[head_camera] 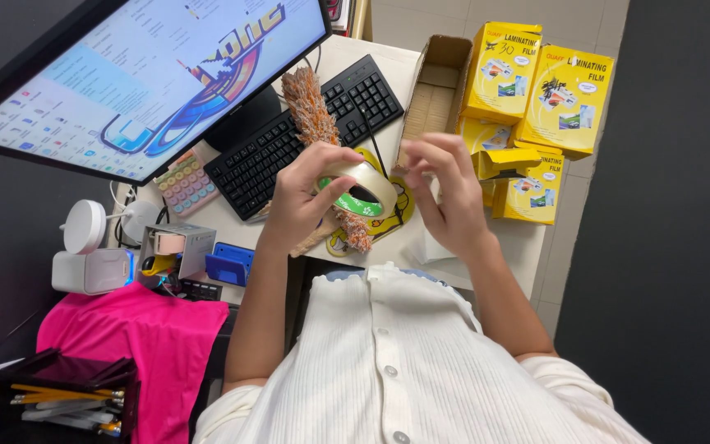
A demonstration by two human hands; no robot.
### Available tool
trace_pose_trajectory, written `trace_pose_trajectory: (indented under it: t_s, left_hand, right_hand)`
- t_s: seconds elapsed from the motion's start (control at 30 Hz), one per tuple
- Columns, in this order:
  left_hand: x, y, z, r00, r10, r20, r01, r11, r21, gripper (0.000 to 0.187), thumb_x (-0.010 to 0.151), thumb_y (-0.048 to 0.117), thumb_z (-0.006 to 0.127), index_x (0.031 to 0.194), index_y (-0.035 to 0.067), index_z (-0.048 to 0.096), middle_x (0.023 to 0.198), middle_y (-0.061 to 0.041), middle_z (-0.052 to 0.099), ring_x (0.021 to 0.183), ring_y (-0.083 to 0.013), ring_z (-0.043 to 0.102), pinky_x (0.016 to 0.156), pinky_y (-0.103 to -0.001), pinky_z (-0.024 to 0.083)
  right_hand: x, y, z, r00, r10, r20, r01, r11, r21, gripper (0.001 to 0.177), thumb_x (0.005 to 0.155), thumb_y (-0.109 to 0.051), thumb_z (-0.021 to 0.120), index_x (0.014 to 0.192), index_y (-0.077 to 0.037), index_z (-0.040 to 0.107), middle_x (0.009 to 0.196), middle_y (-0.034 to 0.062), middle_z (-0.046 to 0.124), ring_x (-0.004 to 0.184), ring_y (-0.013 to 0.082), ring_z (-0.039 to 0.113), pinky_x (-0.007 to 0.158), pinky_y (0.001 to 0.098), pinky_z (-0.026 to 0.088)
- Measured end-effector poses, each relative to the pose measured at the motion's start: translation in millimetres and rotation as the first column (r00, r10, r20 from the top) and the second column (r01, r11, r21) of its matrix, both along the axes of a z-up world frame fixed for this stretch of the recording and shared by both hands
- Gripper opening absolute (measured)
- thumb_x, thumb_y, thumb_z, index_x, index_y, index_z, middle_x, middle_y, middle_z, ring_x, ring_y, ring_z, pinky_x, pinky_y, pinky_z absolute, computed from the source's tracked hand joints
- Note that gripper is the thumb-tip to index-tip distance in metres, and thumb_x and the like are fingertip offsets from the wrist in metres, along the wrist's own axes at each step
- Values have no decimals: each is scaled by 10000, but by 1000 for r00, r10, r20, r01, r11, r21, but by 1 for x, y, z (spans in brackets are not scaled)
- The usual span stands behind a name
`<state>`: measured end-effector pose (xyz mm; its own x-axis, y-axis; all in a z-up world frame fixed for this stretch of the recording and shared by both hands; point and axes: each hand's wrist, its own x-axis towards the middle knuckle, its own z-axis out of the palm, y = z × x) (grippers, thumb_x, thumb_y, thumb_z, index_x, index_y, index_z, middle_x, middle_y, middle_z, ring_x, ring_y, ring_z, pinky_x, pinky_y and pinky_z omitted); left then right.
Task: The person organizes boxes of laminating film, handles several plastic zip-lock bags, and prepares a piece of adhesive tape using scissors.
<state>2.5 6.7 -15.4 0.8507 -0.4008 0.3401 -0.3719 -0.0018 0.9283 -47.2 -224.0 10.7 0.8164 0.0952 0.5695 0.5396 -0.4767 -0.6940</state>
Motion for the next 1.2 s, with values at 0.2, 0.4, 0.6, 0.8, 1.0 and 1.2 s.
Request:
trace_pose_trajectory:
  t_s: [0.2, 0.4, 0.6, 0.8, 1.0, 1.2]
  left_hand:
    - [-1, 0, 3, 994, -38, 99, 33, 999, 43, 241, 985, 101, 728, 1205, 11, 691, 1153, -106, 685, 1045, -179, 713, 889, -300, 592]
    - [-3, 3, 9, 977, -52, 205, 36, 996, 79, 244, 957, 77, 754, 1186, 17, 696, 1140, -113, 695, 1059, -237, 700, 919, -339, 571]
    - [-4, 1, 12, 980, -65, 191, 43, 992, 118, 236, 970, 98, 734, 1191, 23, 692, 1133, -120, 684, 1036, -242, 695, 911, -337, 564]
    - [5, -2, -8, 994, -76, 83, 72, 996, 51, 235, 1000, 143, 703, 1201, 24, 676, 1132, -100, 676, 1019, -166, 696, 884, -288, 573]
    - [17, -10, -51, 979, -153, -132, 124, 971, -206, 290, 1075, 252, 659, 1254, 23, 648, 1101, -17, 656, 1032, -91, 616, 916, -228, 506]
    - [23, -31, -111, 914, -220, -341, 7, 849, -529, 364, 1109, 290, 618, 1340, 8, 623, 1109, -35, 654, 1011, -119, 593, 915, -259, 490]
  right_hand:
    - [7, -1, 15, 976, 205, -78, -213, 972, -101, 330, 964, 34, 740, 1270, -79, 699, 1260, 94, 573, 1084, 198, 662, 907, 331, 603]
    - [6, -3, 16, 979, 170, -114, -185, 973, -141, 196, 921, 42, 757, 1081, -65, 719, 1179, 78, 638, 1073, 220, 662, 863, 315, 602]
    - [9, 1, 22, 981, 190, 36, -171, 940, -295, 195, 889, 38, 754, 1040, -17, 643, 1142, 96, 606, 1027, 286, 630, 862, 400, 555]
    - [8, 5, -7, 988, 153, 31, -139, 953, -268, 230, 925, 57, 694, 1113, 12, 569, 1166, 154, 574, 986, 298, 631, 807, 359, 561]
    - [13, 15, -20, 992, 119, 40, -111, 981, -159, 155, 996, 88, 608, 1104, 18, 521, 1151, 163, 560, 984, 279, 588, 778, 346, 535]
    - [24, 25, -40, 988, 134, 76, -128, 989, -79, 158, 1024, 106, 542, 1130, 5, 484, 1163, 154, 534, 1048, 276, 555, 925, 371, 511]
